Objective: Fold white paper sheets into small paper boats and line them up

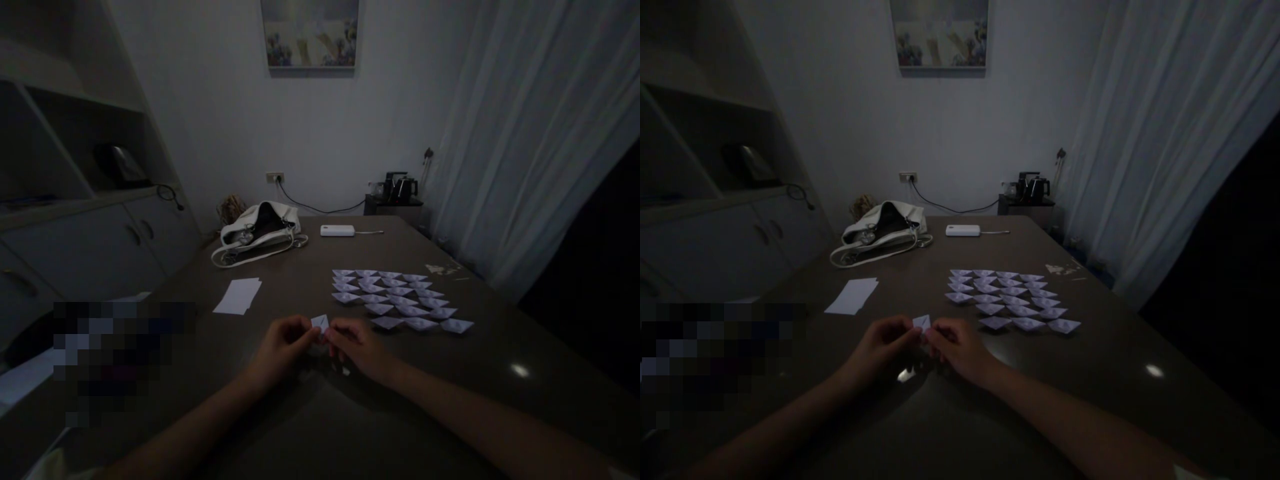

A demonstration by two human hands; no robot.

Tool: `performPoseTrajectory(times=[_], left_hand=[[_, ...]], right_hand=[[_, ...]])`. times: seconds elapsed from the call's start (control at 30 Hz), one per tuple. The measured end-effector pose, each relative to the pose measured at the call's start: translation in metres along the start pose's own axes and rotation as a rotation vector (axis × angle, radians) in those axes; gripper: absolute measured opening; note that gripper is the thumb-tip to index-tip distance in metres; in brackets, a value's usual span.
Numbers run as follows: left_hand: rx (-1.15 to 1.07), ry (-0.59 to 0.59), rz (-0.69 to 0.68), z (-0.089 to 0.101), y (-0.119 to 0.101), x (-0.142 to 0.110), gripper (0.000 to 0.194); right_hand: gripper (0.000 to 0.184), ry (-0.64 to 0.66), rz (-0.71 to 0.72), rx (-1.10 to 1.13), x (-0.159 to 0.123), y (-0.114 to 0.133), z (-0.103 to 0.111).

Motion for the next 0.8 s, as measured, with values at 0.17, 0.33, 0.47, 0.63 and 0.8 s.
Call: performPoseTrajectory(times=[0.17, 0.33, 0.47, 0.63, 0.8], left_hand=[[-0.023, 0.035, 0.022, -0.006, 0.004, 0.001, 0.039], [-0.036, 0.093, 0.056, -0.009, 0.005, 0.0, 0.039], [-0.064, 0.159, 0.077, -0.012, 0.007, 0.0, 0.04], [-0.115, 0.137, 0.083, -0.011, 0.008, 0.001, 0.04], [-0.128, 0.06, 0.066, -0.007, 0.002, -0.001, 0.033]], right_hand=[[0.032, 0.0, -0.014, -0.012, 0.0, 0.0, 0.002], [0.028, -0.013, -0.016, -0.08, -0.001, 0.002, 0.001], [0.025, -0.025, 0.022, -0.107, -0.001, 0.003, 0.002], [0.026, -0.061, 0.02, -0.12, 0.0, 0.001, 0.003], [0.02, -0.036, -0.009, -0.127, -0.003, 0.0, -0.001]])
Point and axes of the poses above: each hand's wrist, its own x-axis towards the middle knuckle, its own z-axis out of the back of the hand, y = z × x, the point moved 6 cm from there along x, towards the middle knuckle, and after that the axes turned 5 degrees about x, right-handed, at the moved point
